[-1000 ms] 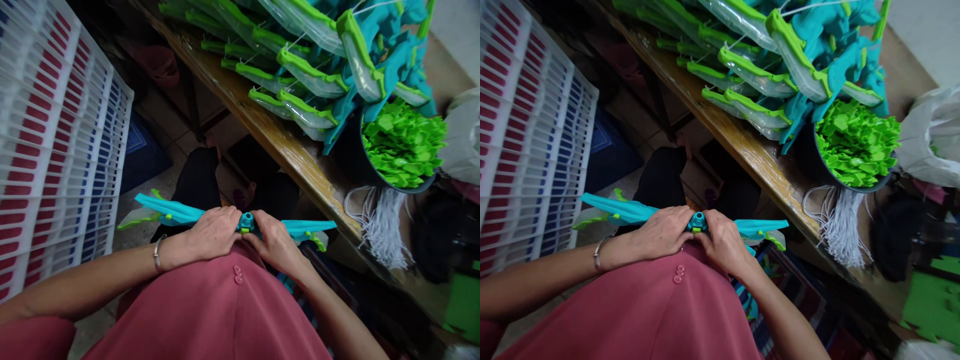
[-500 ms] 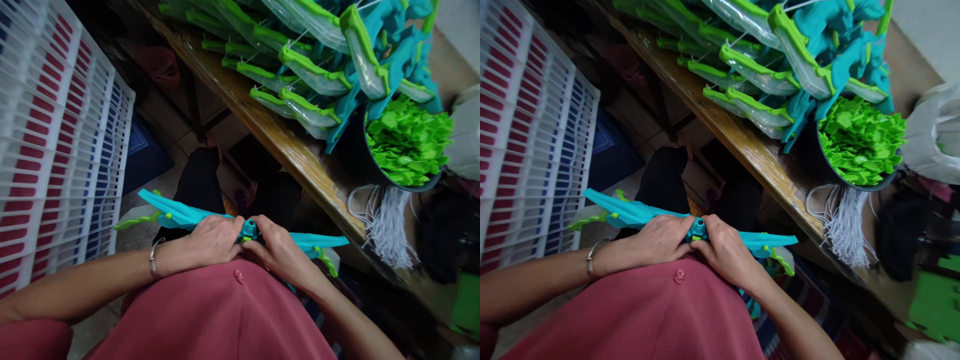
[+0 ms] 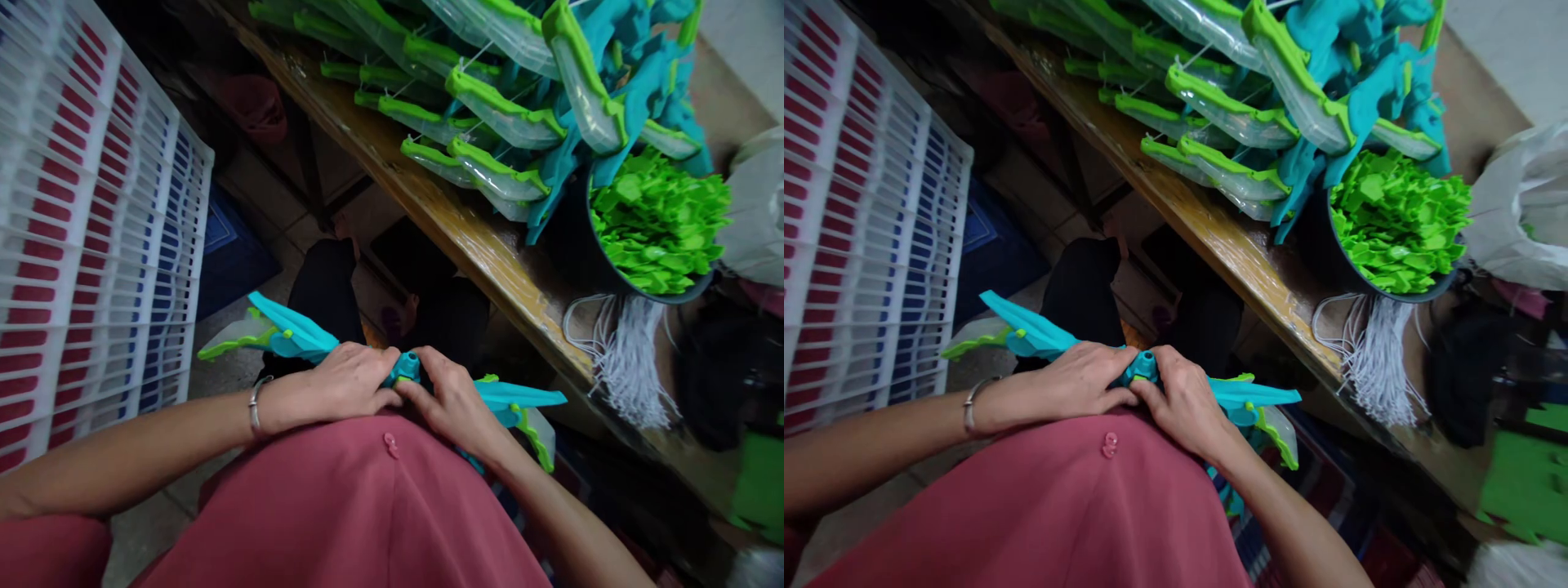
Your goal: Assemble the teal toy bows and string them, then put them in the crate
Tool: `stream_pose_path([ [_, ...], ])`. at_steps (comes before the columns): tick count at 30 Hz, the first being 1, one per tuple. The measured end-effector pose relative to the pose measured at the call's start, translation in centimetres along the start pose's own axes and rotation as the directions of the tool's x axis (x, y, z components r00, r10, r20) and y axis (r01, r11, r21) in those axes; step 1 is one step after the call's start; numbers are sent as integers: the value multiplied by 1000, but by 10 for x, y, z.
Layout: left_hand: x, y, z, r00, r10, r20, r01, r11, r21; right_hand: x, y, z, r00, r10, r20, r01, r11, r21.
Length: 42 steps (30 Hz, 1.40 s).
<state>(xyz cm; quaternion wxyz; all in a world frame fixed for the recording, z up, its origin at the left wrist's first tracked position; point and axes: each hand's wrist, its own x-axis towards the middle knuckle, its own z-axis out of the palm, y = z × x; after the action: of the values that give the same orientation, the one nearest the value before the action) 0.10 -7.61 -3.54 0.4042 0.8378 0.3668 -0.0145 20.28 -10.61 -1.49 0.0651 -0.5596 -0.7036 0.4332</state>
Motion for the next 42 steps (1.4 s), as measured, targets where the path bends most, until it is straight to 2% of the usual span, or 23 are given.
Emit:
stream_pose_path([
  [2, 1, -2, -7, 996, 71, -54, -71, 997, 11, 4, 4, -7, 1000, 31, 6, -31, 998, 51],
  [4, -3, -2, -12, 975, 142, -172, -135, 989, 55, 7, 7, -15, 997, 66, 27, -69, 987, 143],
  [6, -10, -1, -13, 920, 220, -325, -202, 975, 88, 9, 9, -22, 993, 99, 60, -112, 958, 264],
  [8, -20, 0, -11, 836, 288, -468, -279, 956, 90, 9, 9, -29, 987, 129, 96, -156, 913, 377],
  [9, -24, 1, -10, 801, 303, -517, -313, 947, 72, 9, 8, -32, 983, 145, 114, -181, 887, 425],
  [10, -28, 1, -9, 786, 295, -543, -333, 942, 28, 9, 7, -35, 978, 164, 131, -207, 858, 470],
  [11, -31, 1, -7, 801, 250, -544, -326, 944, -47, 8, 6, -38, 972, 184, 145, -232, 828, 510],
  [12, -32, 1, -6, 841, 168, -514, -283, 946, -155, 8, 5, -40, 968, 200, 153, -252, 798, 548],
  [14, -32, 0, -2, 932, -78, -354, -81, 907, -413, 9, 3, -43, 962, 224, 158, -273, 735, 621],
  [16, -27, 0, 1, 947, -281, -157, 121, 763, -635, 9, 1, -42, 959, 238, 151, -276, 683, 677],
  [17, -24, 1, 3, 945, -317, -84, 156, 659, -736, 9, 0, -42, 959, 242, 146, -274, 669, 691],
  [19, -17, 3, 6, 957, -289, -30, 99, 422, -901, 10, -3, -39, 959, 253, 129, -271, 674, 687],
  [21, -10, 6, 8, 971, -232, -59, -6, 223, -975, 11, -7, -36, 960, 264, 94, -261, 719, 644],
  [23, -5, 9, 11, 967, -232, -107, -75, 143, -987, 10, -10, -33, 964, 263, 37, -236, 783, 576],
  [26, -1, 11, 15, 942, -291, -165, -109, 199, -974, 7, -14, -27, 969, 233, -87, -172, 880, 443],
  [30, -1, 9, 19, 884, -378, -275, -108, 407, -907, 0, -20, -16, 960, 182, -213, -106, 940, 324],
  [32, -3, 8, 20, 865, -390, -316, -108, 471, -876, -4, -23, -11, 959, 153, -239, -73, 947, 314],
  [37, -9, 10, 16, 854, -419, -308, -36, 542, -840, -11, -30, -7, 953, 157, -258, -68, 944, 323],
  [42, -11, 13, 5, 882, -350, -316, -58, 584, -809, -15, -33, -5, 950, 194, -247, -97, 929, 358],
])
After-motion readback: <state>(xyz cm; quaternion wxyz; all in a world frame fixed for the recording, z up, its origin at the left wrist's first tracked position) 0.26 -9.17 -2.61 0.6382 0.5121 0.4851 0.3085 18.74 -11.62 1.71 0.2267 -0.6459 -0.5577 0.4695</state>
